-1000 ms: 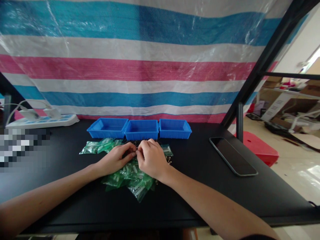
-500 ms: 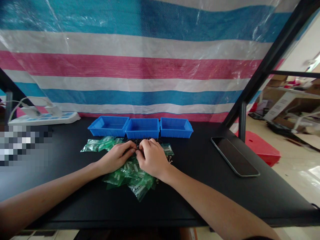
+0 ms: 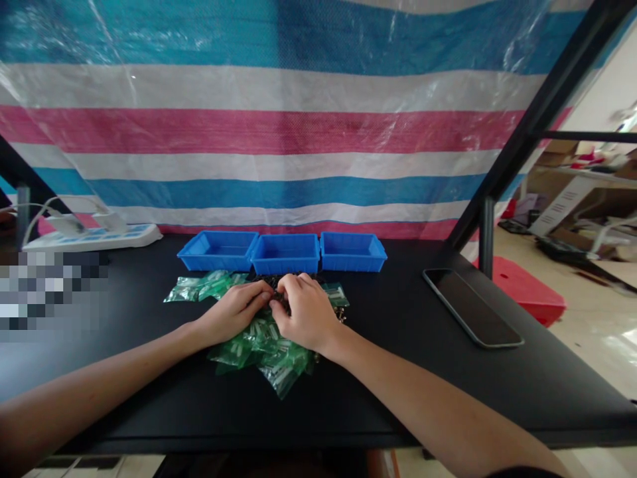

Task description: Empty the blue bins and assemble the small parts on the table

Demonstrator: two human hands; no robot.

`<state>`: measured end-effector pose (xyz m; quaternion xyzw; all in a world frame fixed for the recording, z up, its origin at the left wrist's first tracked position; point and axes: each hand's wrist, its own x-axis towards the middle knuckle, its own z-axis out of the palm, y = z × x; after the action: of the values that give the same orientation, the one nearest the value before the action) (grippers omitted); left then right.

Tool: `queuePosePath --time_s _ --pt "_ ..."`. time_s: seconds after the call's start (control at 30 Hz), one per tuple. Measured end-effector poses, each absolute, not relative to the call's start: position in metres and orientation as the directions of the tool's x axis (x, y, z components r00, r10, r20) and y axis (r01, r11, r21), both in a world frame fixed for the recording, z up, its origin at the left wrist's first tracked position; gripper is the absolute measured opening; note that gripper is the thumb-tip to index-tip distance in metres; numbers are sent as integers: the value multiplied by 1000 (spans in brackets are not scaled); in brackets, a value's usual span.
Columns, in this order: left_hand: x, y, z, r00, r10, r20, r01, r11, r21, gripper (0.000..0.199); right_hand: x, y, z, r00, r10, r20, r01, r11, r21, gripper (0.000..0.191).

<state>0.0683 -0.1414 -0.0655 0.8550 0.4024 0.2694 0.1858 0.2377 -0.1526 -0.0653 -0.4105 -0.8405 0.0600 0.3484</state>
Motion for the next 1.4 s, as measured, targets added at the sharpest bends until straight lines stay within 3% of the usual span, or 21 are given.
queuePosePath --time_s 0.27,0.67,0.93,1.4 --pt "67 -142 -64 529 786 320 579 -610 541 23 238 -150 -64 -441 706 554 645 678 -351 6" --pt "67 -142 -67 509 797 325 570 -595 566 4 238 -148 -67 -451 704 549 672 672 -311 16" --pt "68 -143 -64 510 800 317 559 -588 585 14 238 -150 -67 -400 723 564 654 656 -377 5" --pt "67 -142 -65 518 795 316 577 -597 557 21 238 -149 -67 -385 713 586 665 654 -360 7"
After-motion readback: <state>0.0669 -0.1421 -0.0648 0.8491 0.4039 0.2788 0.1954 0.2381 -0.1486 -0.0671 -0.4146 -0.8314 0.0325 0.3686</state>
